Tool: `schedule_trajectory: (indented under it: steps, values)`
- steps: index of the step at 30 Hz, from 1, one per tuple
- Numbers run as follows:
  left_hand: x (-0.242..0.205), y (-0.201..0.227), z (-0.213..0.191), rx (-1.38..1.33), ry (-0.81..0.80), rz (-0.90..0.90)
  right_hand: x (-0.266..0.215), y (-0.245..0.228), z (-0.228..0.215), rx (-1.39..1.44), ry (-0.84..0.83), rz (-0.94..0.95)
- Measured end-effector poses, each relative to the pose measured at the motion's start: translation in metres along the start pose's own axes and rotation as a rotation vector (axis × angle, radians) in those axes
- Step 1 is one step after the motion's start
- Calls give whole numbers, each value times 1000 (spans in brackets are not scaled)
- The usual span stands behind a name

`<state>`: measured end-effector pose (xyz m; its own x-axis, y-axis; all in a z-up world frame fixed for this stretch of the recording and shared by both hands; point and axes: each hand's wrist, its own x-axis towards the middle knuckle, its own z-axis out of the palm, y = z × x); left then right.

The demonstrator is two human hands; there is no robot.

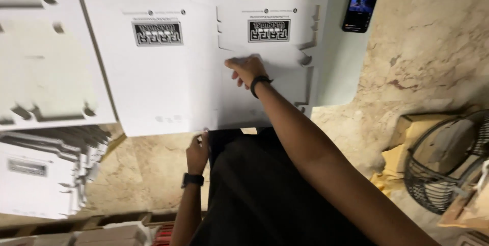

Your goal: The person folds flat white cardboard sheets into box shapes on a table. They crease the panels, tuck flaps into slots, and stack the finished boxes. Scissors and a phone are visible on the table but not used.

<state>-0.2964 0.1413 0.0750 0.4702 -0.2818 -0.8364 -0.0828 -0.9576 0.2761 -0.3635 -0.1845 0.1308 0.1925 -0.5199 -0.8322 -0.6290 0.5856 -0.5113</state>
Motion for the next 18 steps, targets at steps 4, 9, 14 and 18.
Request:
schedule_trajectory:
  steps: [4,9,14,18]
  values:
    - [3,45,17,-983,126,-95,15,42,0,-105,-50,-69]
    - [-18,84,2,-1371,142,-156,-8,70,-7,-327,-267,-128]
    - [-42,81,-1,-1310,286,13,-40,53,-15,-520,-414,-97]
    - [-46,81,17,-1295,299,129,-48,31,-22,-590,-370,-77]
